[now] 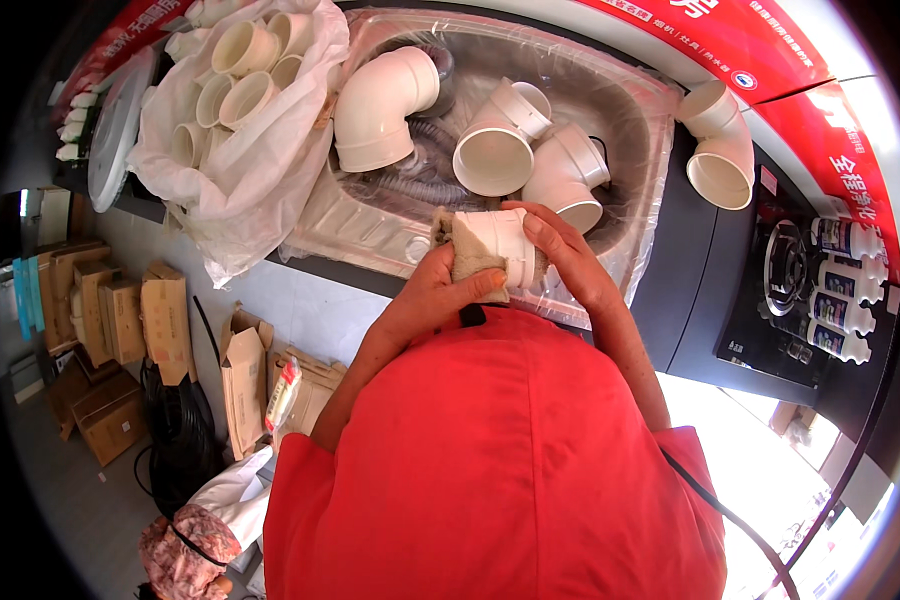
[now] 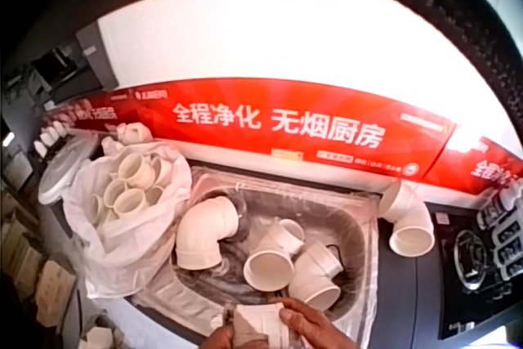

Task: The person wipes white plastic pipe fittings with a cloth. They pick up individual fittings from a metal bin, wipe the exterior and interior surfaces, and place them into a white bag. The process is repeated for multiple fittings throughout the clip.

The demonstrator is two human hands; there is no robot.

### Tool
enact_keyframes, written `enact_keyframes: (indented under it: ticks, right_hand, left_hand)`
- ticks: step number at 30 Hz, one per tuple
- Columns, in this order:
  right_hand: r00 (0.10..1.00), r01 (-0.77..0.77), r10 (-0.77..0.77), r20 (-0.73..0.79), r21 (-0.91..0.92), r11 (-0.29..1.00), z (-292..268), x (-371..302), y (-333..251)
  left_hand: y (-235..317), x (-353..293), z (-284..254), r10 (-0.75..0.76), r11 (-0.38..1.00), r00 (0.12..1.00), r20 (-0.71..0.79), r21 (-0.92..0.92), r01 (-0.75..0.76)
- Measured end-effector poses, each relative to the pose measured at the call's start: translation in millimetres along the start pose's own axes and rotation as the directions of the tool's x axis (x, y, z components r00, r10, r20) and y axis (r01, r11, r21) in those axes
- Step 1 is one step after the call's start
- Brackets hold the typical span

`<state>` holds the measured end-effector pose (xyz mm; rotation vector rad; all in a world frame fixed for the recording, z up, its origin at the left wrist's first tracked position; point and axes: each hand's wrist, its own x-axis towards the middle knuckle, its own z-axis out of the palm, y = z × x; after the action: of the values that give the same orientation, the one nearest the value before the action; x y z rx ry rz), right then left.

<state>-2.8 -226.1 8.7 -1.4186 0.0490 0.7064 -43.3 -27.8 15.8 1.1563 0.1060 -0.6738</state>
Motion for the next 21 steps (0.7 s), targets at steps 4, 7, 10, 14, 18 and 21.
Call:
enact_keyframes:
  ticks: [4, 7, 10, 14, 18, 21]
  right_hand:
    - [0.974, 0.223, -0.223, 0.03, 0.01, 0.975, -0.9, -3.6, 5.0]
    - [0.97, 0.239, -0.236, 0.054, -0.068, 0.969, 0.7, -3.8, -0.7]
    - [0.984, 0.178, -0.178, 0.03, -0.005, 0.984, 4.9, -1.2, 2.9]
    - [1.0, 0.02, -0.021, -0.022, -0.013, 1.0, -0.7, 3.8, 5.0]
    - [0.998, -0.046, 0.046, -0.045, 0.006, 0.999, -1.3, 4.5, 6.6]
    - [0.99, 0.136, -0.137, -0.019, -0.049, 0.99, -0.8, 1.8, 9.1]
  left_hand:
    - [0.1, 3.9, -0.5, 0.017, 0.988, 0.995, -0.096, -0.153, -0.032]
    - [-0.2, 5.2, -5.4, 0.015, 0.973, 0.994, -0.112, -0.227, -0.04]
    - [0.4, 1.9, -3.2, 0.04, 0.984, 0.995, -0.091, -0.169, -0.055]
    - [0.7, 0.0, -4.9, 0.052, 0.993, 0.999, 0.003, 0.109, -0.052]
    - [-3.1, 3.0, -3.5, 0.031, 0.999, 0.996, -0.084, 0.044, -0.027]
    - [-2.0, 4.6, -2.4, 0.025, 0.995, 0.994, -0.106, -0.092, -0.035]
